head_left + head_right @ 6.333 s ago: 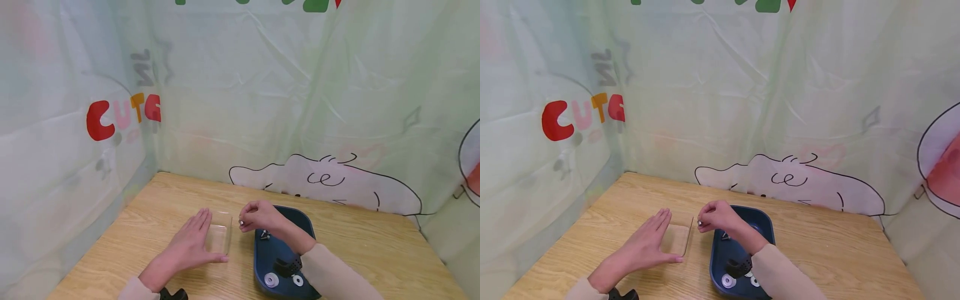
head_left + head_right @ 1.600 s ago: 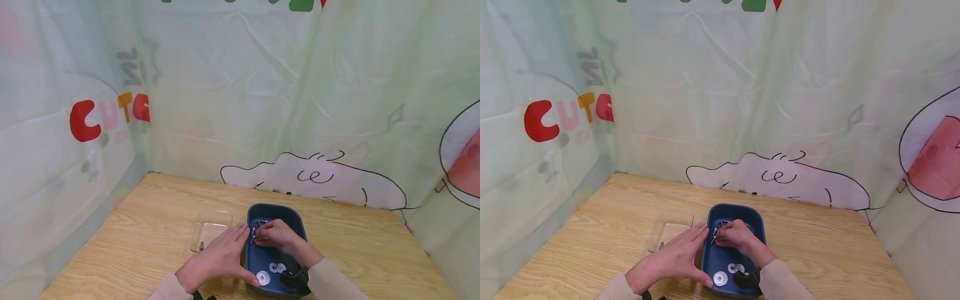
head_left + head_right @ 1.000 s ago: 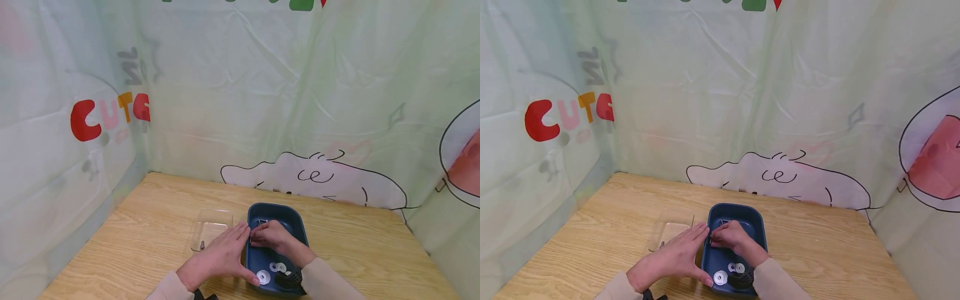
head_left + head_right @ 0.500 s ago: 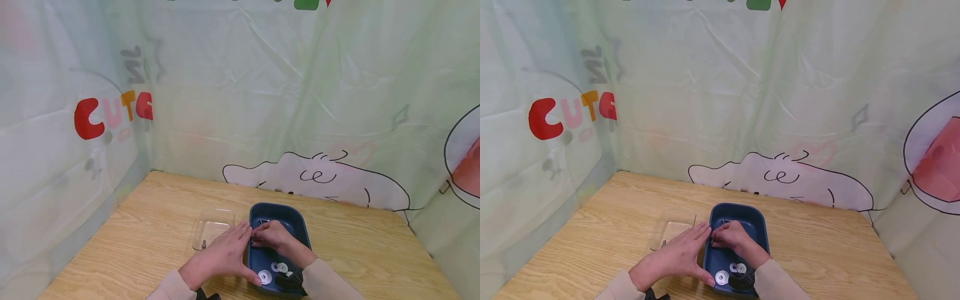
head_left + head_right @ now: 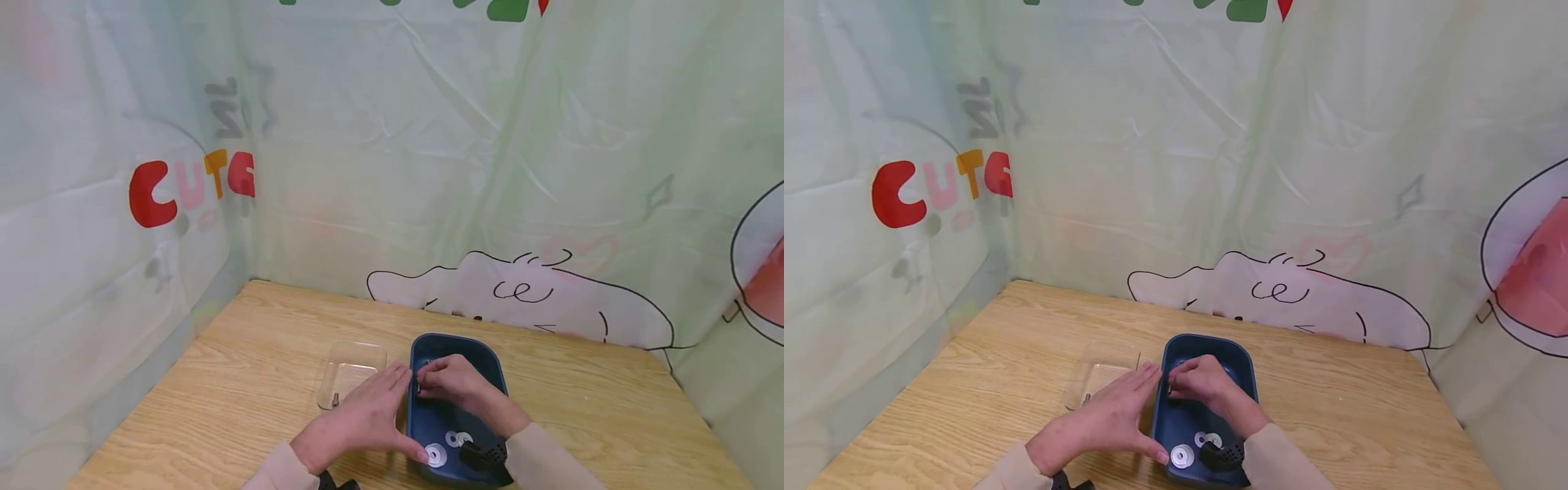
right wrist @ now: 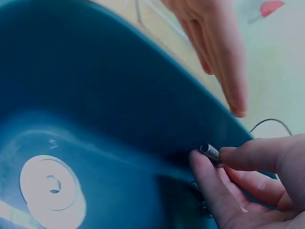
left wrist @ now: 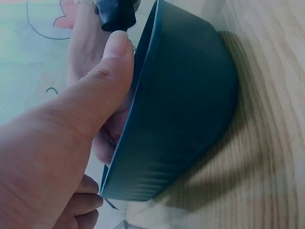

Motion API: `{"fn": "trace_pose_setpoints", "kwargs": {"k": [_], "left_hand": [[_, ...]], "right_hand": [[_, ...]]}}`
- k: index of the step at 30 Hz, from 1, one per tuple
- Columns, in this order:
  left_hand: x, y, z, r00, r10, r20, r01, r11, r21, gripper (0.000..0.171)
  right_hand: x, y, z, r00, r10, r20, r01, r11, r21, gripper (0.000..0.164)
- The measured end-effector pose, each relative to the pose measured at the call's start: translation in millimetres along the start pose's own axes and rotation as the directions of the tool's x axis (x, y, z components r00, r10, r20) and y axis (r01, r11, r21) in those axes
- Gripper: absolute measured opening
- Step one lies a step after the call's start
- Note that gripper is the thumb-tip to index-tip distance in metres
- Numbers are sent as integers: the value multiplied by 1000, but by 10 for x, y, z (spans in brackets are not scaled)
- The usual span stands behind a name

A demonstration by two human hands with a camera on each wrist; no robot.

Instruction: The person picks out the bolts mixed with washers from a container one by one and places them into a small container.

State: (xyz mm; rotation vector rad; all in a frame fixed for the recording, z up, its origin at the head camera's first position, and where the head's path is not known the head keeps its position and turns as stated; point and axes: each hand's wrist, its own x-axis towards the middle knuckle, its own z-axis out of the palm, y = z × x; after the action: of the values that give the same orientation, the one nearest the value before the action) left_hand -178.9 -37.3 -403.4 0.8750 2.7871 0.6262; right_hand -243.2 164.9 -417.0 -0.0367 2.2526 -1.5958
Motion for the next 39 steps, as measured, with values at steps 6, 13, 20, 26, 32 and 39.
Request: {"fn": "trace_pose_setpoints", "kwargs": {"k": [6, 13, 20, 26, 32, 39], "left_hand": [[-44, -31, -63, 998, -40, -42, 41, 999, 26, 124], [-88, -135, -144, 995, -58, -83, 62, 997, 42, 126], [-145, -279, -211, 989, -103, -106, 105, 994, 13, 128], [-207, -402, -251, 982, -116, -149, 121, 992, 21, 128], [-273, -538, -254, 967, -158, -199, 164, 986, 14, 128], [-343, -647, -234, 952, -222, -213, 227, 974, 3, 129]], "right_hand": [[-54, -137, -100, 997, -62, 45, 61, 998, 19, 25], [-77, -322, -180, 991, -110, 77, 108, 994, 25, 30], [-37, -505, -98, 988, -120, 99, 120, 993, 5, 29], [22, -621, 84, 985, -112, 134, 114, 994, -7, 27], [119, -694, 284, 982, -113, 149, 118, 993, -23, 21], [222, -734, 518, 982, -112, 151, 125, 989, -84, 18]]}}
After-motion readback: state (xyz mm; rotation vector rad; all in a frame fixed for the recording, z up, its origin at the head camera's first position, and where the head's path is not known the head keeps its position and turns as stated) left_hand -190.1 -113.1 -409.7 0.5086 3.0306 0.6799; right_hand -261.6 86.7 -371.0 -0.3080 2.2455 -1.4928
